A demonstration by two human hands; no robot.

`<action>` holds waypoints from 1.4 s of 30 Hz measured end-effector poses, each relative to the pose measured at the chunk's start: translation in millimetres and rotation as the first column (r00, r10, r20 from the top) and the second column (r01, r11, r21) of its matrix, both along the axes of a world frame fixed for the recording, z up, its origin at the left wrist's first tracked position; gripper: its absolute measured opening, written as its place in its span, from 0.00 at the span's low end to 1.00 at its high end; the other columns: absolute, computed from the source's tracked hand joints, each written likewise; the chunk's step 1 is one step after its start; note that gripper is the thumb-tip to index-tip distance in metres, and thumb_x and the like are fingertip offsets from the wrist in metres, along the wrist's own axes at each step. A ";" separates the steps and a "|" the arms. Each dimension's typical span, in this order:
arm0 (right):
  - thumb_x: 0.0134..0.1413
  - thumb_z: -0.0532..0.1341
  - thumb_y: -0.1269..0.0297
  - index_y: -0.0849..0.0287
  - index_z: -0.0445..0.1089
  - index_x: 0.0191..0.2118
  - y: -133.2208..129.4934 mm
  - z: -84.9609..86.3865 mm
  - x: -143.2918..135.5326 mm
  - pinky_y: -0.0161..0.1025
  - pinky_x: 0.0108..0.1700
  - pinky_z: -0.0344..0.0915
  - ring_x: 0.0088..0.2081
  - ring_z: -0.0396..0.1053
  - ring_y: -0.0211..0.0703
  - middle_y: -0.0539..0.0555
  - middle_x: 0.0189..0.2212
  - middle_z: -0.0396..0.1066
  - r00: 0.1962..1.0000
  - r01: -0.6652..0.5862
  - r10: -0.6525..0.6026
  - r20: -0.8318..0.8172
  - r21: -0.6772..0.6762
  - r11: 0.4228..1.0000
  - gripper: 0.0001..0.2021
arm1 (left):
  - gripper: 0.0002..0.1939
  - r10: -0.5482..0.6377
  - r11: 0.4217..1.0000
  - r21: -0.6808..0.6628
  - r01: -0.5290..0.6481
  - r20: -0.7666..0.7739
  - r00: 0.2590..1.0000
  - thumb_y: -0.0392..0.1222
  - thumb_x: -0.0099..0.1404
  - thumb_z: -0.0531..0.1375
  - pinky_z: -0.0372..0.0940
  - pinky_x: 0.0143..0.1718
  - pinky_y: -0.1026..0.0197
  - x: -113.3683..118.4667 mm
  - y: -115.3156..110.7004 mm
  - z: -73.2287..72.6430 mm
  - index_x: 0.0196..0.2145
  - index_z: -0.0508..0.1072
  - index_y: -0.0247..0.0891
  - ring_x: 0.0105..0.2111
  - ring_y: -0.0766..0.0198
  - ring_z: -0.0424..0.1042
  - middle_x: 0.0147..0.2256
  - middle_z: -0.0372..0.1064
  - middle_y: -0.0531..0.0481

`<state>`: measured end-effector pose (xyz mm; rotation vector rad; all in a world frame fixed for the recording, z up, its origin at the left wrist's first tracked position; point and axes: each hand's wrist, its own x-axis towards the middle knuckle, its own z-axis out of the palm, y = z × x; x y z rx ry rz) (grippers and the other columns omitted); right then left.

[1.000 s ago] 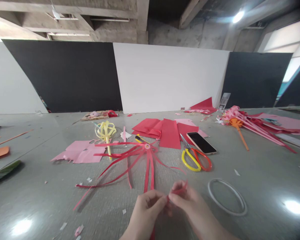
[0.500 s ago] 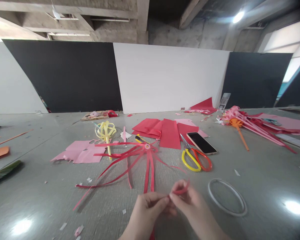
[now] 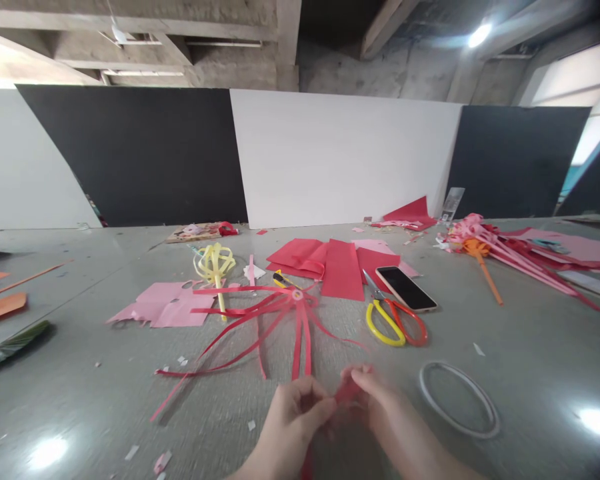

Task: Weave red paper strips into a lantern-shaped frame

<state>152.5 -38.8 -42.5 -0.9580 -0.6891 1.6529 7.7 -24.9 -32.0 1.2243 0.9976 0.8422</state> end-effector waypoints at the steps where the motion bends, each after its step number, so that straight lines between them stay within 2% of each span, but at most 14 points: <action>1: 0.46 0.58 0.59 0.59 0.67 0.30 0.3 0.6 0.8 0.35 0.32 0.60 0.28 0.64 0.38 0.48 0.24 0.66 1.000 -0.007 0.006 -0.024 -0.026 1.000 0.08 | 0.09 0.002 1.000 0.014 -0.001 -0.016 1.000 0.40 0.53 0.58 0.56 0.23 0.67 -0.5 -0.2 1.1 0.21 0.66 0.32 0.19 0.70 0.62 0.18 0.63 0.53; 4: 0.46 0.59 0.59 0.59 0.67 0.29 2.1 3.1 2.7 0.32 0.29 0.59 0.25 0.62 0.34 0.47 0.24 0.65 1.000 0.003 -0.003 -0.010 -0.036 0.999 0.08 | 0.09 -0.006 1.000 -0.007 0.006 -0.015 1.000 0.41 0.53 0.57 0.57 0.23 0.66 1.2 -3.4 2.5 0.20 0.66 0.33 0.19 0.69 0.63 0.18 0.64 0.53; 8: 0.41 0.63 0.62 0.59 0.66 0.25 8.0 9.2 9.4 0.29 0.26 0.56 0.22 0.60 0.31 0.45 0.21 0.65 0.976 0.067 -0.072 0.208 0.028 0.997 0.07 | 0.06 -0.114 0.986 -0.124 0.108 -0.039 0.993 0.40 0.47 0.59 0.58 0.23 0.66 5.9 -10.5 -3.8 0.20 0.68 0.33 0.19 0.67 0.65 0.18 0.66 0.51; 11: 0.38 0.62 0.68 0.59 0.66 0.26 12.5 15.5 20.2 0.30 0.25 0.55 0.21 0.61 0.33 0.46 0.19 0.67 0.894 -0.077 0.042 0.447 0.061 0.995 0.06 | 0.07 -0.233 0.969 -0.129 0.210 -0.203 0.951 0.36 0.40 0.62 0.55 0.21 0.68 1.9 -10.4 -8.2 0.23 0.72 0.34 0.21 0.66 0.65 0.19 0.67 0.53; 15: 0.33 0.60 0.73 0.58 0.66 0.27 14.0 20.0 34.8 0.30 0.22 0.53 0.19 0.63 0.34 0.47 0.17 0.69 0.753 -0.300 0.271 0.599 -0.054 0.952 0.09 | 0.08 -0.103 0.975 0.115 0.190 -0.524 0.845 0.43 0.45 0.61 0.50 0.18 0.69 -15.4 9.3 8.4 0.21 0.71 0.35 0.19 0.67 0.64 0.17 0.65 0.55; 17: 0.30 0.60 0.74 0.58 0.65 0.27 12.7 20.4 39.1 0.29 0.19 0.51 0.17 0.61 0.34 0.46 0.16 0.69 0.682 -0.363 0.355 0.640 -0.125 0.923 0.10 | 0.08 -0.001 0.925 0.281 0.254 -0.669 0.743 0.42 0.48 0.58 0.49 0.18 0.69 -24.5 29.0 26.4 0.19 0.70 0.35 0.18 0.67 0.63 0.15 0.63 0.55; 19: 0.28 0.61 0.74 0.57 0.65 0.24 11.1 20.9 41.5 0.29 0.17 0.48 0.14 0.58 0.33 0.45 0.13 0.68 0.589 -0.405 0.410 0.696 -0.185 0.896 0.09 | 0.07 0.139 0.829 0.454 0.327 -0.734 0.665 0.37 0.52 0.54 0.52 0.21 0.69 -30.4 54.6 45.2 0.25 0.72 0.36 0.21 0.66 0.65 0.19 0.66 0.53; 21: 0.29 0.61 0.71 0.58 0.64 0.21 10.2 21.3 43.3 0.29 0.16 0.47 0.13 0.56 0.32 0.44 0.11 0.64 0.475 -0.398 0.407 0.780 -0.222 0.890 0.06 | 0.10 0.341 0.712 0.569 0.412 -0.792 0.506 0.35 0.54 0.51 0.54 0.23 0.66 -32.1 83.5 59.9 0.29 0.72 0.37 0.24 0.63 0.67 0.24 0.69 0.49; 25: 0.32 0.63 0.63 0.58 0.66 0.21 13.4 20.0 48.2 0.30 0.18 0.47 0.15 0.58 0.35 0.45 0.12 0.63 0.331 -0.349 0.250 0.910 -0.128 0.928 0.06 | 0.13 0.328 0.615 0.556 0.559 -0.825 0.460 0.30 0.53 0.50 0.57 0.31 0.64 -25.2 132.9 70.0 0.32 0.71 0.39 0.32 0.60 0.68 0.33 0.70 0.48; 30: 0.34 0.63 0.60 0.58 0.68 0.22 17.3 17.9 52.9 0.31 0.21 0.49 0.20 0.62 0.37 0.47 0.15 0.65 0.261 -0.336 0.108 0.959 -0.014 0.942 0.08 | 0.17 0.292 0.532 0.494 0.688 -0.869 0.398 0.28 0.51 0.54 0.56 0.42 0.62 -13.7 156.4 55.5 0.39 0.69 0.41 0.39 0.58 0.66 0.37 0.69 0.48; 33: 0.35 0.62 0.61 0.58 0.68 0.23 16.0 19.1 53.1 0.31 0.21 0.50 0.20 0.62 0.37 0.47 0.15 0.65 0.295 -0.348 0.119 0.948 -0.010 0.938 0.07 | 0.20 0.301 0.524 0.477 0.706 -0.879 0.371 0.25 0.50 0.54 0.54 0.45 0.57 -11.7 160.0 45.7 0.42 0.67 0.36 0.41 0.55 0.66 0.37 0.69 0.43; 36: 0.37 0.61 0.62 0.59 0.68 0.24 15.0 20.3 52.7 0.31 0.22 0.51 0.20 0.62 0.37 0.47 0.16 0.65 0.310 -0.366 0.108 0.945 0.014 0.930 0.06 | 0.21 0.310 0.545 0.497 0.675 -0.868 0.389 0.24 0.49 0.54 0.52 0.47 0.54 -13.9 162.4 43.3 0.42 0.67 0.36 0.42 0.54 0.65 0.38 0.68 0.42; 39: 0.37 0.61 0.62 0.59 0.68 0.24 16.1 19.2 53.4 0.31 0.23 0.52 0.21 0.63 0.37 0.48 0.17 0.66 0.278 -0.392 0.081 0.957 0.036 0.919 0.06 | 0.17 0.330 0.606 0.546 0.578 -0.834 0.442 0.27 0.50 0.53 0.54 0.45 0.55 -18.9 164.7 49.7 0.38 0.69 0.37 0.42 0.54 0.65 0.39 0.68 0.43; 42: 0.37 0.61 0.63 0.59 0.69 0.25 18.8 15.5 55.3 0.30 0.23 0.52 0.23 0.65 0.38 0.48 0.19 0.68 0.226 -0.399 0.081 0.971 0.016 0.917 0.06 | 0.11 0.367 0.688 0.604 0.402 -0.768 0.525 0.31 0.53 0.51 0.57 0.41 0.56 -24.6 167.3 64.9 0.34 0.70 0.38 0.40 0.54 0.66 0.36 0.69 0.45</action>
